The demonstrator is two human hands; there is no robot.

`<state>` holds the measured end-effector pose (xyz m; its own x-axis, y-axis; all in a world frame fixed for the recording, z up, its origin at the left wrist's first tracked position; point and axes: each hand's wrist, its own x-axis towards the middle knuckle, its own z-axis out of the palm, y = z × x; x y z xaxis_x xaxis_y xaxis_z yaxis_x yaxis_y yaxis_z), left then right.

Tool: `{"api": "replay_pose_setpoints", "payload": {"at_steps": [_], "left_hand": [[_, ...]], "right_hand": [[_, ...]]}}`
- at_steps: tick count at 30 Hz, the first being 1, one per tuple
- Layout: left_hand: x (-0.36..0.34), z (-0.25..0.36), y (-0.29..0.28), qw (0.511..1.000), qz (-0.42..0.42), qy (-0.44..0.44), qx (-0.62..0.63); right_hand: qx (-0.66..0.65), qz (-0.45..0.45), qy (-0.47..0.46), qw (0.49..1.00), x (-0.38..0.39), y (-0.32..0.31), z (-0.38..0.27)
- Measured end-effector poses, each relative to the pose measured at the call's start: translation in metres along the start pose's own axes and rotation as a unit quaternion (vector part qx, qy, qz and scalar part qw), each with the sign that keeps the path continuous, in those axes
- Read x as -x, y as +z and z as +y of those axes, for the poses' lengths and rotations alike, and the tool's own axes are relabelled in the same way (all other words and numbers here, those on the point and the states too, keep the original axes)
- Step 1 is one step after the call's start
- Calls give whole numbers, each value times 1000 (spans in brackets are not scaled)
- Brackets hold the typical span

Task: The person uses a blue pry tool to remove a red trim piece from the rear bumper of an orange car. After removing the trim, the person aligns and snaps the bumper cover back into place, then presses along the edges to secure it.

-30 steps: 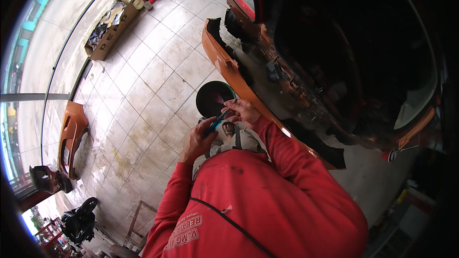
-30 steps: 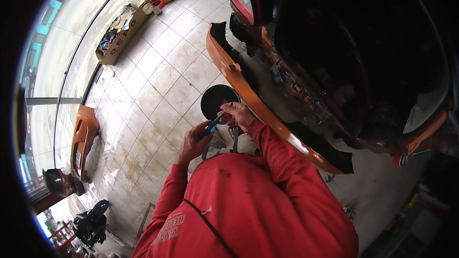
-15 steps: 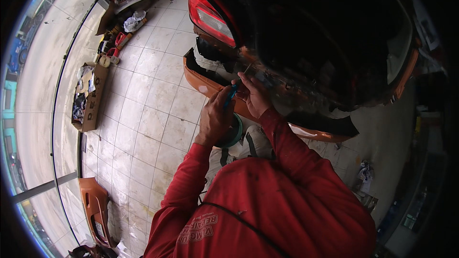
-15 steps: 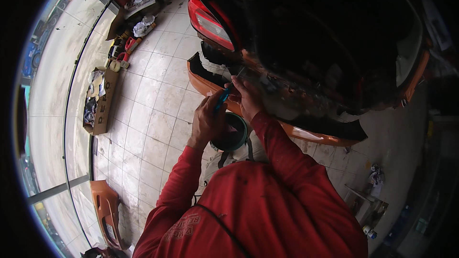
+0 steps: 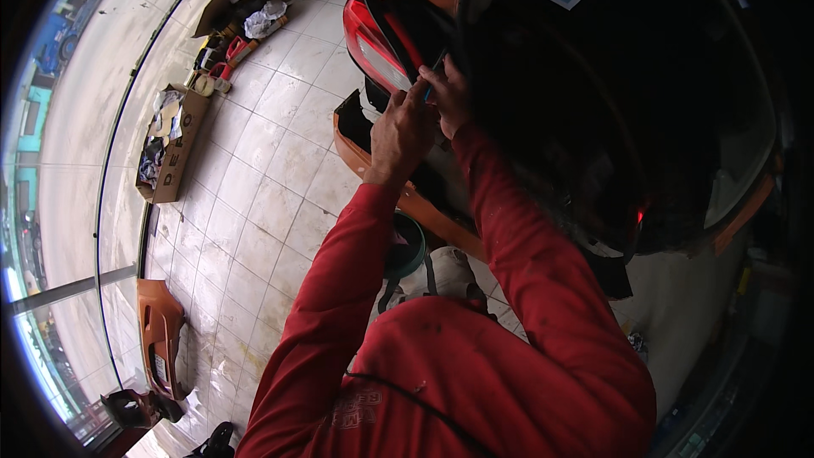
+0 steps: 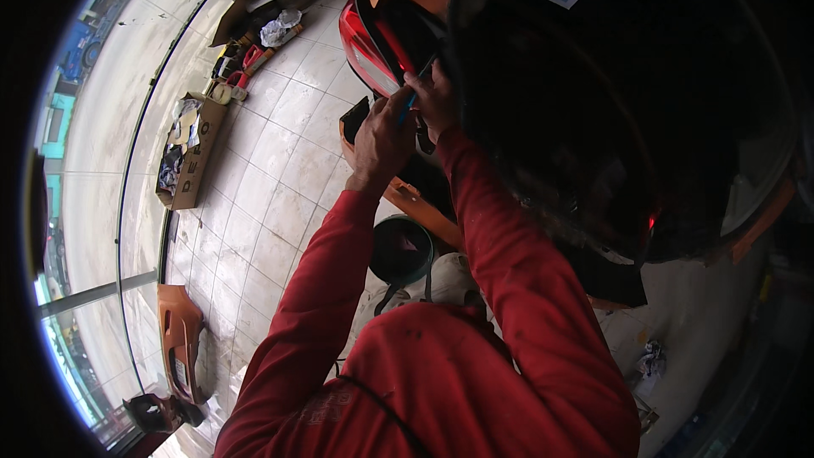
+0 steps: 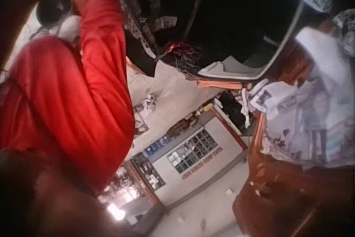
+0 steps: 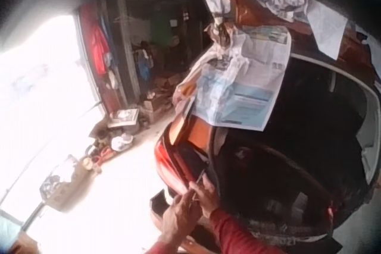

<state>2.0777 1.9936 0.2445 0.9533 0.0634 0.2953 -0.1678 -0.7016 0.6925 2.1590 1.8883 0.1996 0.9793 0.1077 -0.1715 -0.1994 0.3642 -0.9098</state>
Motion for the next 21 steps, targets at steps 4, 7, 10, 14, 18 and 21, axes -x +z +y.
{"api": "replay_pose_setpoints", "payload": {"at_steps": [4, 7, 10, 14, 18, 21], "left_hand": [[-20, 0, 22, 1000, 7, -17, -13], [-27, 1, 33, 1000, 9, -15, -14], [-27, 5, 37, 999, -3, -26, -20], [-32, 4, 42, 1000, 13, -15, -2], [-37, 5, 40, 997, 10, -30, 71], [-40, 4, 36, 999, 28, -8, 35]], "right_hand": [[17, -27, -17, 999, -33, -17, -1], [25, -38, -9, 999, -42, -27, -2], [13, -35, 11, 999, -39, -31, -7], [16, -71, 17, 997, -51, -40, -1], [17, -55, 6, 998, -51, -37, -1], [8, -41, 16, 999, -53, -36, 0]]}}
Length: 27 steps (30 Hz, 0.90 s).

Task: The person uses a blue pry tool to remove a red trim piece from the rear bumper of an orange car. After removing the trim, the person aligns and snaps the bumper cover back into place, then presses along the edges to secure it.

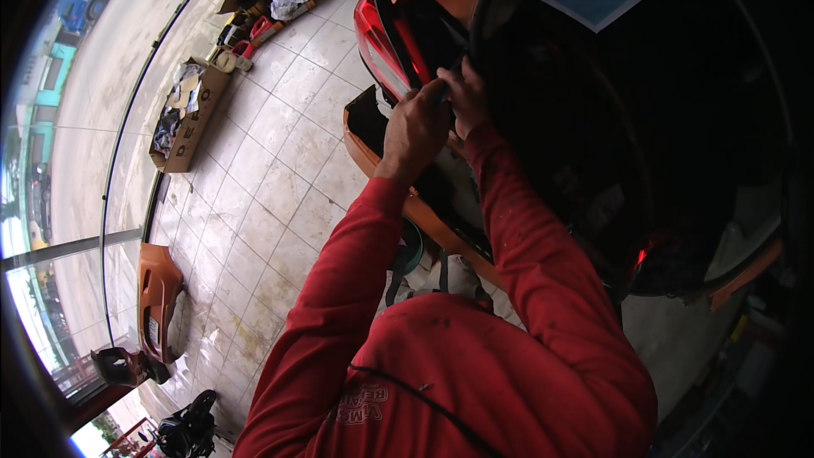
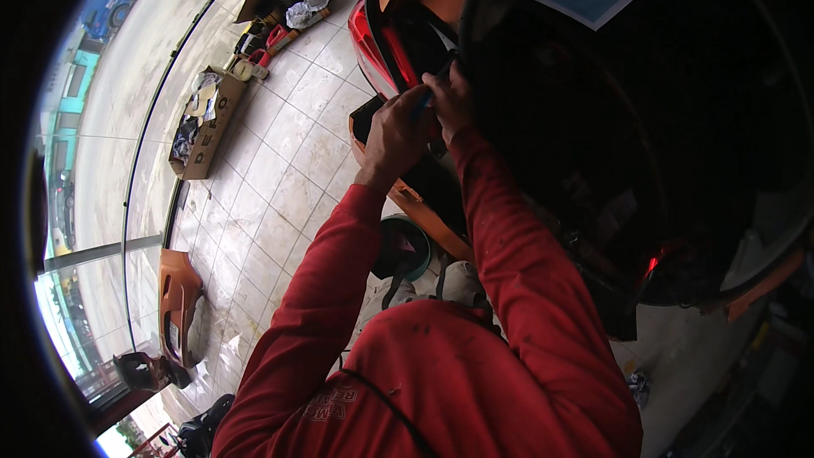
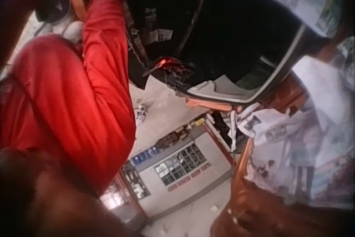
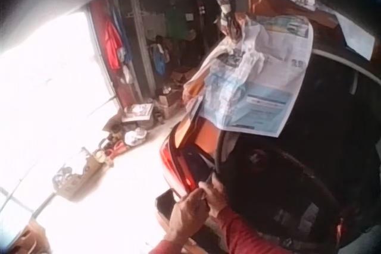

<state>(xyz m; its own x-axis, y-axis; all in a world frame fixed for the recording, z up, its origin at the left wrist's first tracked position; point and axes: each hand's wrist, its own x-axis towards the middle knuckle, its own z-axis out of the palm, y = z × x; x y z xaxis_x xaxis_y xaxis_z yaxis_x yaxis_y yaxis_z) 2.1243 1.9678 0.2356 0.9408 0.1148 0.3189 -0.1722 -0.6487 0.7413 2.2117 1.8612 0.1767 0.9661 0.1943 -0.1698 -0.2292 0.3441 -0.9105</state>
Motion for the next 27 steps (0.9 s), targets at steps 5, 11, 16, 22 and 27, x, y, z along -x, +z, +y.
{"api": "replay_pose_setpoints", "payload": {"at_steps": [5, 11, 16, 22, 27], "left_hand": [[-11, 10, -21, 983, -36, 39, -175], [-34, 6, -26, 990, -89, 3, -112], [-34, -23, -16, 914, -49, -287, 284], [-20, 15, -42, 928, -99, -304, 193], [-4, 1, -39, 983, -16, 114, -144]], "right_hand": [[-129, 21, 65, 989, 11, -1, -2], [-341, -60, 130, 929, 39, 14, 5], [-430, -87, 139, 888, 36, 24, 28], [-355, -55, 139, 923, 32, 24, 11], [-199, 76, 167, 963, 25, 31, -7]]}}
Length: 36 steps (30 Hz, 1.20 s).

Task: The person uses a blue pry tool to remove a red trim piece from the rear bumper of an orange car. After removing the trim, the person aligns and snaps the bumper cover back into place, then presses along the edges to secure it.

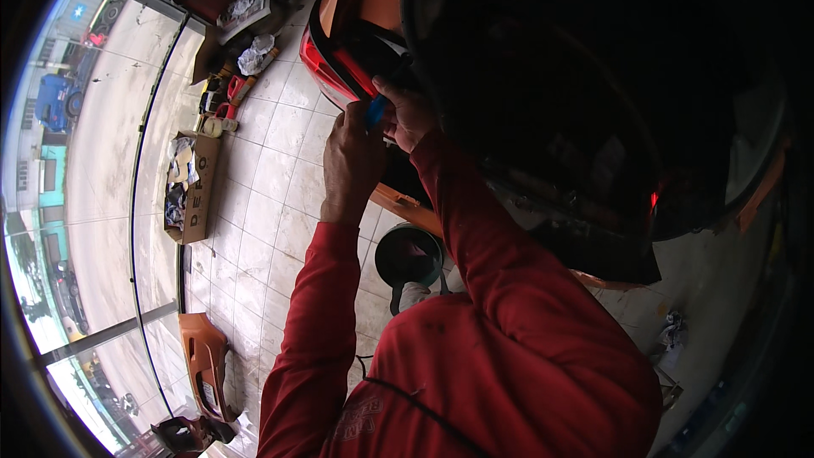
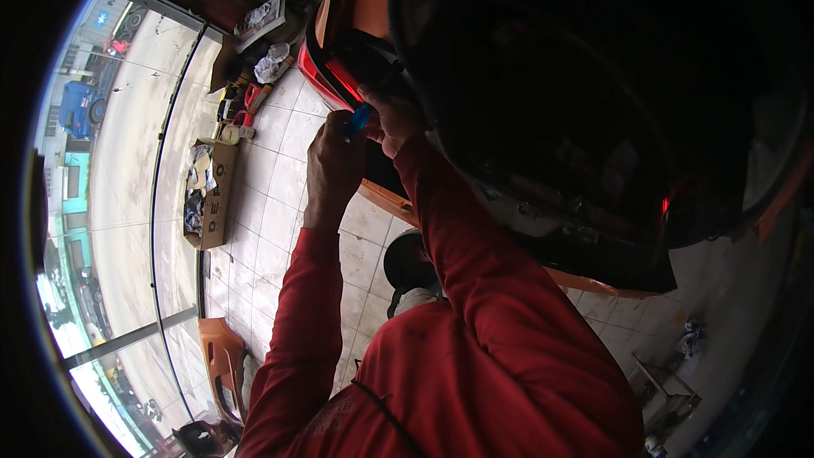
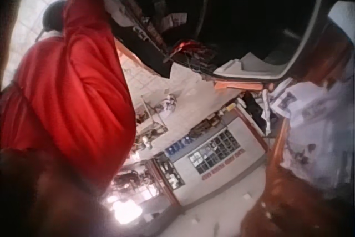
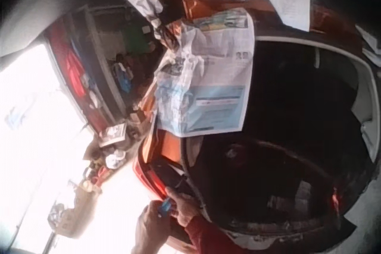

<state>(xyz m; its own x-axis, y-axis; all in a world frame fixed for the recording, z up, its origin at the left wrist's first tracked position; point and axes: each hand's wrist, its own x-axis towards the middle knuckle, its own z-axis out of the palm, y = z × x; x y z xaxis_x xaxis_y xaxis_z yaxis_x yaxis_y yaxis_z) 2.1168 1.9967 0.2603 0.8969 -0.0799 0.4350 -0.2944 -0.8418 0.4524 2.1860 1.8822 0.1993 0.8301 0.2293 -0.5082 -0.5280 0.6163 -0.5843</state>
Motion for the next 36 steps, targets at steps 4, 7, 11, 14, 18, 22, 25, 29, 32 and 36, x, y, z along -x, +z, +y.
{"api": "replay_pose_setpoints", "payload": {"at_steps": [4, 7, 11, 14, 18, 22, 25, 29, 32, 36], "left_hand": [[2, -16, 1, 999, -21, 45, -20], [-10, 16, -21, 974, -71, -190, 97], [6, 23, -15, 992, 17, -108, 55], [9, 17, -11, 997, 23, -66, 27], [13, -18, -12, 991, -45, -128, 0], [-1, 14, -17, 995, 29, -86, 43], [7, 23, -17, 993, 42, -77, 77], [4, 0, -17, 964, -91, -245, 51], [-2, 10, -20, 944, -92, -312, 59], [5, 35, -24, 988, 16, -104, 114]], "right_hand": [[-103, -88, 24, 991, 16, 4, 0], [-153, -143, 30, 977, 28, 3, -3], [-33, -95, 26, 995, 2, -9, -3], [-16, -54, 35, 998, 5, 2, -7], [-152, -153, 42, 976, 27, 12, -7], [-33, -133, 5, 991, 10, -9, -5], [-4, -61, 19, 998, 1, -1, -2], [-129, -113, 48, 984, 26, 12, -10], [-96, -166, 10, 981, 10, -8, -1], [2, -54, 10, 998, 5, -4, 1]]}}
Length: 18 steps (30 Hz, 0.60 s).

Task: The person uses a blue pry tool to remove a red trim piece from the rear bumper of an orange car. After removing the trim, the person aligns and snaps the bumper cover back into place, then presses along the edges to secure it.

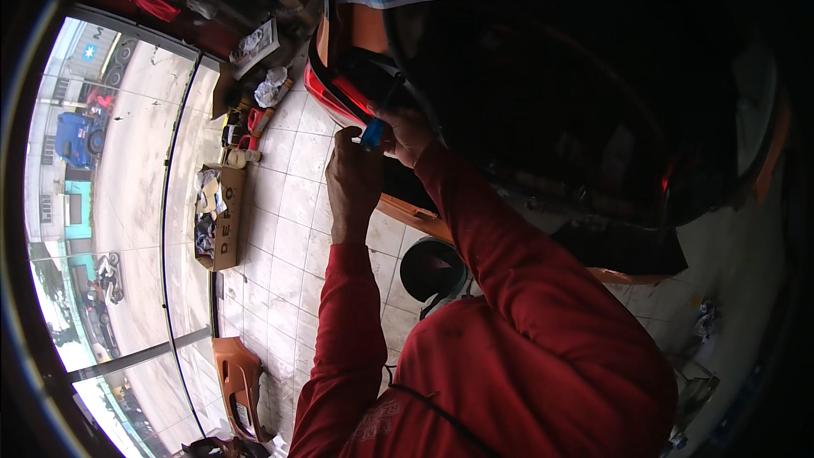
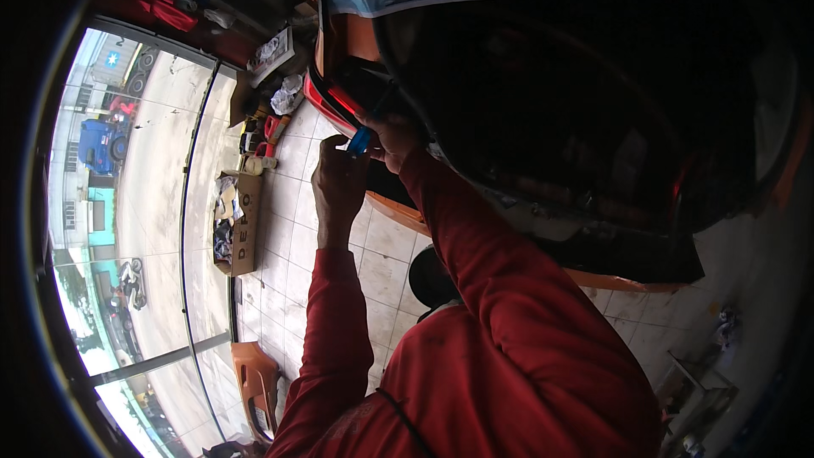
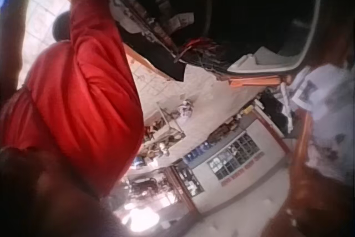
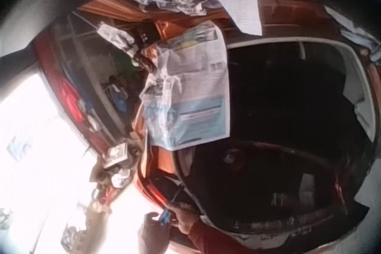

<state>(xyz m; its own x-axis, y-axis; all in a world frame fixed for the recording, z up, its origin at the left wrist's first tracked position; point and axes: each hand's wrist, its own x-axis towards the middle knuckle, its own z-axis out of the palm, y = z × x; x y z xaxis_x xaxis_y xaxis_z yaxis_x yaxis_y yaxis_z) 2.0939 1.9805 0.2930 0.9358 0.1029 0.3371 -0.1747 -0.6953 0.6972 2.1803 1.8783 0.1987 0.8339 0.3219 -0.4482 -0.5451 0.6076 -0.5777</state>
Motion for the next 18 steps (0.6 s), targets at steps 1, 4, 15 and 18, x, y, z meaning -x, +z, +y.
{"api": "replay_pose_setpoints", "payload": {"at_steps": [1, 4, 15, 18], "left_hand": [[1, -7, 0, 1000, 9, 9, -14], [-3, -49, -2, 994, -32, -5, -105], [4, -45, 8, 996, -26, -73, -34], [13, -53, 14, 995, -26, -99, -6]], "right_hand": [[-2, 23, 12, 1000, 5, 10, -2], [-142, -67, 38, 987, 26, 20, -11], [-7, -15, -18, 1000, 10, 6, 7], [-1, 7, -53, 999, 9, 1, 4]]}}
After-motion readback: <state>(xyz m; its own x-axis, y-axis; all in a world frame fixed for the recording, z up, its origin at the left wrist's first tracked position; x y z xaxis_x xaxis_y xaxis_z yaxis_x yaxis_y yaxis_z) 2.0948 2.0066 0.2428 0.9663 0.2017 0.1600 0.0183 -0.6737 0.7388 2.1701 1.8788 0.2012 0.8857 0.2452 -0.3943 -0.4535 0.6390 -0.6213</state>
